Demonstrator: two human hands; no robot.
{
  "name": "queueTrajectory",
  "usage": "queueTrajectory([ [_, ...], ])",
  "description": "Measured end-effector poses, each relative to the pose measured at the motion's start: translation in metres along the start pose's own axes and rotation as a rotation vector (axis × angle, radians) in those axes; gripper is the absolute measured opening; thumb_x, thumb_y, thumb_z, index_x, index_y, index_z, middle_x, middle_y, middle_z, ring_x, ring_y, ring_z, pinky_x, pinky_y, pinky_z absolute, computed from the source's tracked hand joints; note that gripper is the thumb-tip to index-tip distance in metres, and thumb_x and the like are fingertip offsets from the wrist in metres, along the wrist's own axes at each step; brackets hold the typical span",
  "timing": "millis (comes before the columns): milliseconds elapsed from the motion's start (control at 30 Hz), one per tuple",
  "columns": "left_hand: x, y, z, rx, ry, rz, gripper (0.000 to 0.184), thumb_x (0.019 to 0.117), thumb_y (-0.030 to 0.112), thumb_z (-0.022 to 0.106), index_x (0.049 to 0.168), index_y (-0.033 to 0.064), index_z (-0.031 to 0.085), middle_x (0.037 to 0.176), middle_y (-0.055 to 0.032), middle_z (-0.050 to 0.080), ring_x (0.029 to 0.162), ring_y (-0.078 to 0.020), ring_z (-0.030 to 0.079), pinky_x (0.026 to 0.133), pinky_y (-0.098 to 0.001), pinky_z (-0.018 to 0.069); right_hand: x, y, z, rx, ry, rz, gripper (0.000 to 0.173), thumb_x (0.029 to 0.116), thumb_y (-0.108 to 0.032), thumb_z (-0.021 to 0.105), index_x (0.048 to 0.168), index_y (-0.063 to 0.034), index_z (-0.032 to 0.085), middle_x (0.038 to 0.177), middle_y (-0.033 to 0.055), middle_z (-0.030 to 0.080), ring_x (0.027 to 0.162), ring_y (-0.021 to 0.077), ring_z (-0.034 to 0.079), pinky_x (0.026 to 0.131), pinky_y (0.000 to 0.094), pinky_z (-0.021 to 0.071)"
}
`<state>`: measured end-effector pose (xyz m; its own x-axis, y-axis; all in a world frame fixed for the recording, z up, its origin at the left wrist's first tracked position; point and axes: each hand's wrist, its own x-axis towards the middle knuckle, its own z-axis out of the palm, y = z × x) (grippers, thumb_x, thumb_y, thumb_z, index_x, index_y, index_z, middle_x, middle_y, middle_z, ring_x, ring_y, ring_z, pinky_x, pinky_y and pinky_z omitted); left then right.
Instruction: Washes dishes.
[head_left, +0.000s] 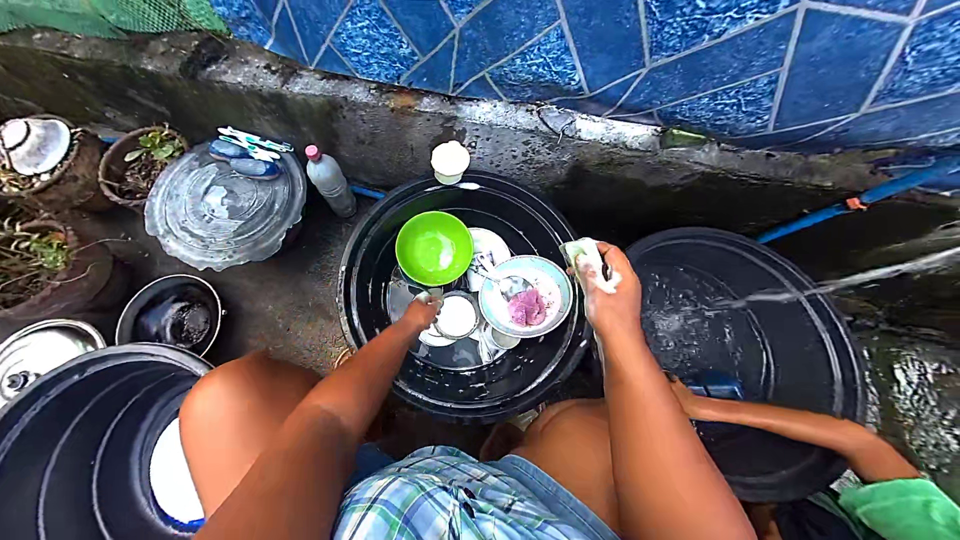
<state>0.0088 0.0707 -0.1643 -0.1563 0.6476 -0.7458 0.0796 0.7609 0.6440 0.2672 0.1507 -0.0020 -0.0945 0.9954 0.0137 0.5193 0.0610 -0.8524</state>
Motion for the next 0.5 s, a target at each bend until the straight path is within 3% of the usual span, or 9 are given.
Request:
queueTrajectory([
  [67,0.016,-0.007,0.011,0.084,-0.025,-0.008,0.041,0.1102,0.024,0.044,0.143,0.0002,0.051,0.133,-0.0249,0.059,0.116,-0.0334,0.062,0.097,-0.0477,0.0496,-0.003,-0.006,-0.005,0.049,-0.004,0.022,0.035,0.1070,-0.014,0.050,0.137,0.0034,0.056,0.126,0.0230,0.064,0.109,0.0270,0.068,0.097,0.0456,0.0544],
  [167,0.033,0.000,0.018,0.337,0.034,0.132,0.040,0.1073,0.023,0.050,0.137,-0.0023,0.058,0.132,-0.0244,0.063,0.124,-0.0348,0.061,0.109,-0.0505,0.0453,-0.012,-0.016,-0.009,0.123,-0.016,0.033,0.034,0.1059,-0.015,0.051,0.135,0.0026,0.056,0.125,0.0184,0.065,0.106,0.0189,0.069,0.095,0.0389,0.0564],
  [367,0.069,0.076,0.026,0.765,0.101,0.504,0.038,0.1024,0.023,0.059,0.135,0.0041,0.063,0.136,-0.0236,0.060,0.130,-0.0398,0.056,0.110,-0.0574,0.0429,-0.035,-0.012,-0.019,0.262,0.027,-0.039,0.040,0.0985,-0.024,0.055,0.127,0.0044,0.059,0.115,0.0058,0.069,0.101,0.0057,0.069,0.090,0.0266,0.0596],
  [433,0.087,0.105,0.029,0.920,0.101,0.603,0.039,0.1013,0.024,0.060,0.135,0.0037,0.063,0.137,-0.0234,0.059,0.132,-0.0408,0.053,0.115,-0.0596,0.0359,-0.039,-0.009,-0.028,0.299,0.062,-0.079,0.038,0.0984,-0.024,0.055,0.122,0.0055,0.060,0.111,0.0020,0.070,0.099,0.0033,0.069,0.089,0.0245,0.0599],
  [500,0.111,0.129,0.033,1.104,0.045,0.634,0.041,0.1033,0.025,0.057,0.136,0.0002,0.061,0.140,-0.0239,0.057,0.139,-0.0404,0.047,0.122,-0.0634,0.0203,-0.038,-0.005,-0.033,0.382,0.084,-0.077,0.034,0.0997,-0.024,0.055,0.121,0.0022,0.060,0.111,-0.0006,0.071,0.097,0.0064,0.071,0.088,0.0275,0.0614],
])
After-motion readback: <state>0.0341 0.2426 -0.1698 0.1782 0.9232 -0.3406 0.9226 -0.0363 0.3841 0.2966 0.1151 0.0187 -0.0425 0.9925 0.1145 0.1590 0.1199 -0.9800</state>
